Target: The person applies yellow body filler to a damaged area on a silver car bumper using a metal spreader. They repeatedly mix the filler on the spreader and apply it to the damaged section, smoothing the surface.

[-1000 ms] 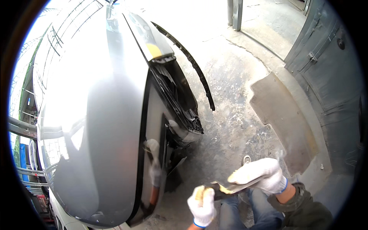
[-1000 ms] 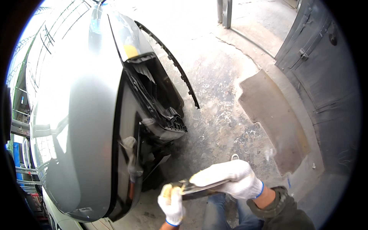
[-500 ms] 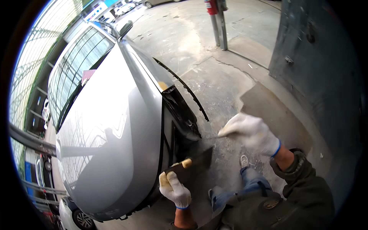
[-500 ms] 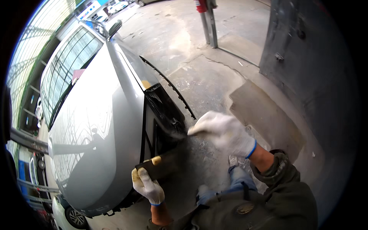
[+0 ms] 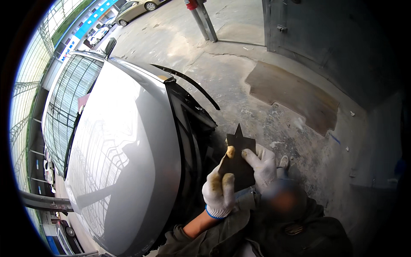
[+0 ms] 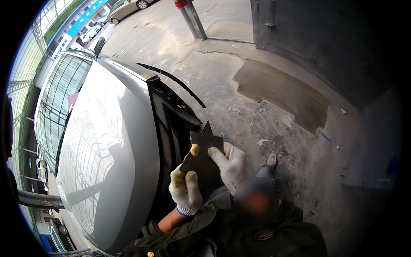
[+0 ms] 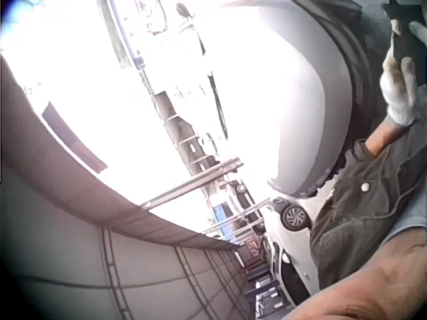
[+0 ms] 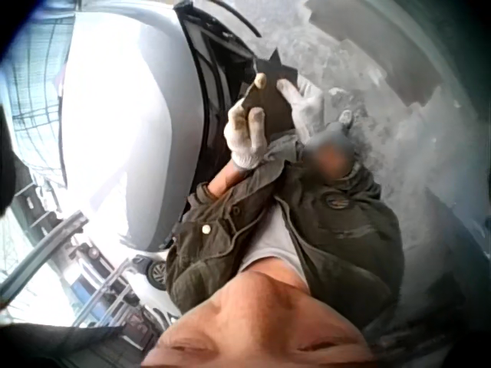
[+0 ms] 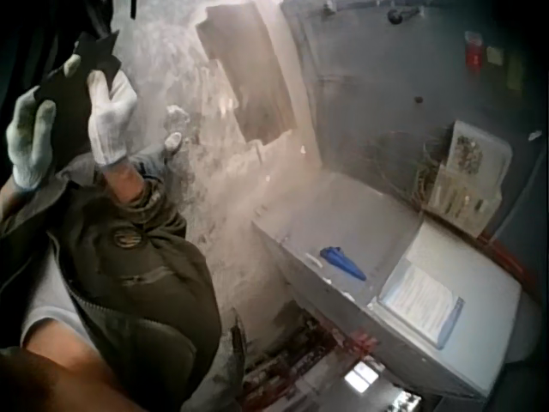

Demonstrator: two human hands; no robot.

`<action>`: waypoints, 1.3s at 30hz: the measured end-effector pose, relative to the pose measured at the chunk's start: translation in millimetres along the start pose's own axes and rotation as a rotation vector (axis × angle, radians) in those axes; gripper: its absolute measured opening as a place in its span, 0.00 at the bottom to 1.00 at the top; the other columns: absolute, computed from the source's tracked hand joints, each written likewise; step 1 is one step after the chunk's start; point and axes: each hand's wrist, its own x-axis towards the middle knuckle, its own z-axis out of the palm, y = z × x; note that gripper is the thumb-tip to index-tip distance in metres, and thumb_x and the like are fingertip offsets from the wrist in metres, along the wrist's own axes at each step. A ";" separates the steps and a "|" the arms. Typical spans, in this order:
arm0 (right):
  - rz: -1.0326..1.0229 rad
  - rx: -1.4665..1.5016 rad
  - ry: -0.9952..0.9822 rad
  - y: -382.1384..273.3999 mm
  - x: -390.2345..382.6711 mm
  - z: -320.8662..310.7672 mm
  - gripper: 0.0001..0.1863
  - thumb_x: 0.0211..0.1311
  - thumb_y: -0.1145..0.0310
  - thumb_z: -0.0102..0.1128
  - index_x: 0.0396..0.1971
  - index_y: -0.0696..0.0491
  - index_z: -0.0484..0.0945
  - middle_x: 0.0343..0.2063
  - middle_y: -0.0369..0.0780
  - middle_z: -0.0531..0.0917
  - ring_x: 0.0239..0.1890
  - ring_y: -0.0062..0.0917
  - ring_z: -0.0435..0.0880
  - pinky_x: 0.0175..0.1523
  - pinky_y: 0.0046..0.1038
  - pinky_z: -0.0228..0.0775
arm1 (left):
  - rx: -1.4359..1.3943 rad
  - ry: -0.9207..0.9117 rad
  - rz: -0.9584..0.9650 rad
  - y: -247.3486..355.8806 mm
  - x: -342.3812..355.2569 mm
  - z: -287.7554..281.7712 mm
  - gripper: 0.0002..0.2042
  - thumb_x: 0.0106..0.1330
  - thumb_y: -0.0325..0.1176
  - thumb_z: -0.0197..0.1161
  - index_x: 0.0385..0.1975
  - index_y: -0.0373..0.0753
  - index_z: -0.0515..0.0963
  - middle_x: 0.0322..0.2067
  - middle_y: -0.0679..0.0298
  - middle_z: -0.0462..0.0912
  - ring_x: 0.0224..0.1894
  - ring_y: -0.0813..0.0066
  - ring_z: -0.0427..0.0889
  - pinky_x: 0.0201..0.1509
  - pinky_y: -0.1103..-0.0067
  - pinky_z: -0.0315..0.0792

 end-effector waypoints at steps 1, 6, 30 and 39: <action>0.001 0.034 0.021 -3.9 -7.9 0.2 0.09 0.71 0.73 0.54 0.42 0.62 0.81 0.35 0.35 0.85 0.36 0.13 0.79 0.42 0.19 0.72 | 0.026 -0.124 -0.103 11.7 -1.7 -6.7 0.14 0.71 0.27 0.56 0.53 0.27 0.72 0.33 0.61 0.83 0.32 0.80 0.80 0.38 0.83 0.75; -0.194 0.083 0.193 -9.4 -36.7 -2.9 0.10 0.70 0.76 0.53 0.45 0.63 0.81 0.36 0.37 0.85 0.36 0.15 0.80 0.43 0.18 0.72 | 0.081 -0.173 0.137 31.4 -2.7 0.5 0.16 0.66 0.23 0.60 0.53 0.28 0.75 0.25 0.59 0.82 0.23 0.71 0.82 0.30 0.79 0.75; -0.355 -0.677 -0.614 -180.3 -76.1 -138.1 0.13 0.68 0.81 0.57 0.51 0.65 0.79 0.48 0.46 0.84 0.51 0.28 0.83 0.58 0.26 0.74 | -0.182 0.058 0.017 109.8 4.1 73.4 0.06 0.66 0.27 0.61 0.34 0.30 0.79 0.23 0.56 0.81 0.24 0.71 0.81 0.32 0.79 0.73; -0.389 -0.440 -0.320 -204.0 -56.0 -199.3 0.23 0.70 0.55 0.60 0.47 0.62 0.76 0.31 0.41 0.83 0.34 0.25 0.85 0.41 0.27 0.79 | -0.723 0.005 -0.341 112.1 5.9 103.6 0.10 0.72 0.33 0.57 0.40 0.30 0.78 0.32 0.71 0.78 0.36 0.84 0.75 0.44 0.85 0.69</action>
